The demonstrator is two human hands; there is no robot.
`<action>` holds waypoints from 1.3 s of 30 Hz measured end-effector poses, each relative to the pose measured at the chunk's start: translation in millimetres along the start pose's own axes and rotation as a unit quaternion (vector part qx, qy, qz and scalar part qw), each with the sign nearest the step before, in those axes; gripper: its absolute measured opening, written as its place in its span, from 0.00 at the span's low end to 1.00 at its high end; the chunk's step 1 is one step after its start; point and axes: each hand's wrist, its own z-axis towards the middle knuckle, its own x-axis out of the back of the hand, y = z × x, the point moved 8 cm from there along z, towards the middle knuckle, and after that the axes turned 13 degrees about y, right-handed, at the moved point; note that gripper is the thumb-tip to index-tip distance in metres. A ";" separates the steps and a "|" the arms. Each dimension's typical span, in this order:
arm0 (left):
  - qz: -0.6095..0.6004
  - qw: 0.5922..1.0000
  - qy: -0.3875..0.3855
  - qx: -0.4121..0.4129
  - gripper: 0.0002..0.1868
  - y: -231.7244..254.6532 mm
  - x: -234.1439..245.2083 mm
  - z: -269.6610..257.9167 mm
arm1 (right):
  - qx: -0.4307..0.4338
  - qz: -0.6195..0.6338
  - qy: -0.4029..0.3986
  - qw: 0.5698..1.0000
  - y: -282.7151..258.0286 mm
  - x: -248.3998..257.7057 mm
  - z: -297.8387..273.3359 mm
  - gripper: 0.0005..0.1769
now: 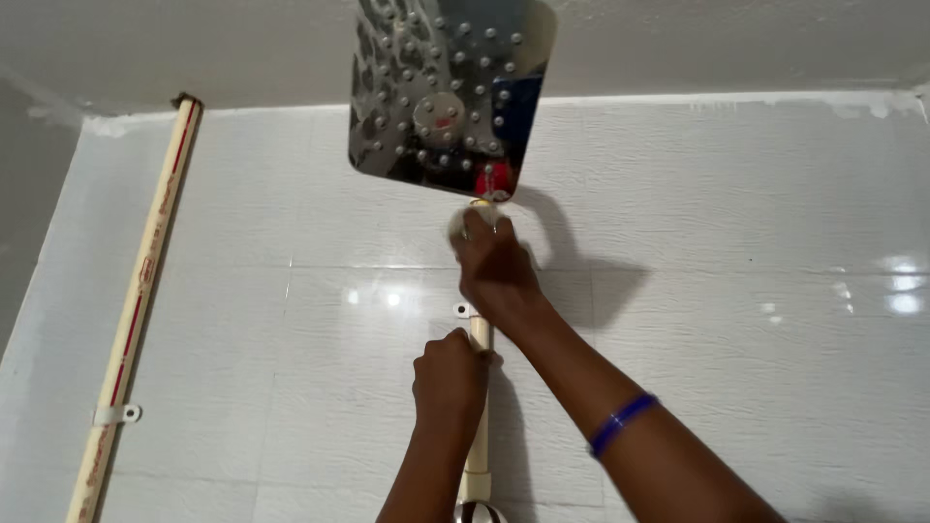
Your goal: The person scrubs a square shower head and the attached wall-mounted pipes and valve using a metal scrubber. The person works methodically from the shower head down to the lower pipe sections and the valve handle.
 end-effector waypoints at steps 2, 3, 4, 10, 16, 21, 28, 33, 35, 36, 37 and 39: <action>-0.012 1.000 0.016 -0.012 0.14 -3.0 -0.2 -4.3 | -0.145 0.042 -0.163 0.975 3.3 -0.8 -33.3 0.10; -0.020 0.999 0.028 -0.021 0.13 -1.7 1.5 -3.6 | -0.077 0.023 -0.162 0.984 -9.9 9.8 -38.1 0.11; -0.015 0.999 0.028 -0.023 0.14 -1.7 1.9 -3.3 | -0.009 0.004 -0.160 0.987 -20.5 16.5 -39.9 0.15; -0.014 1.000 0.013 -0.012 0.18 0.2 5.4 -6.8 | 0.148 -0.016 0.098 0.984 -2.1 19.9 17.5 0.11; -0.027 1.000 0.014 -0.008 0.17 -1.9 5.7 -5.6 | -0.046 0.114 -0.001 0.992 24.8 2.2 19.9 0.10; -0.008 0.995 0.062 -0.074 0.13 -7.3 -2.9 -1.7 | 0.023 0.028 -0.183 0.982 -26.2 27.9 -50.3 0.17; -0.016 0.997 -0.015 -0.080 0.10 -31.9 -1.9 -17.6 | -0.015 0.061 -0.181 0.981 -36.8 44.8 -74.4 0.16; 0.064 0.992 -0.104 -0.018 0.12 -49.0 11.4 -44.5 | -0.098 0.087 -0.127 0.983 -11.0 32.9 -30.0 0.14; 0.068 0.991 -0.113 -0.028 0.12 -51.1 18.5 -50.7 | -0.047 0.030 -0.166 0.985 -19.2 27.3 -45.7 0.13; 0.070 0.990 -0.118 -0.032 0.12 -53.1 19.7 -54.1 | -0.020 0.002 -0.186 0.982 -25.7 26.0 -60.5 0.14; 0.073 0.990 -0.112 -0.037 0.11 -55.0 21.0 -57.0 | -0.064 0.020 -0.251 0.966 -25.3 20.7 -84.0 0.12; 0.079 0.990 -0.103 -0.047 0.11 -59.1 20.3 -61.9 | -0.028 0.060 -0.254 0.965 -47.4 33.7 -127.5 0.12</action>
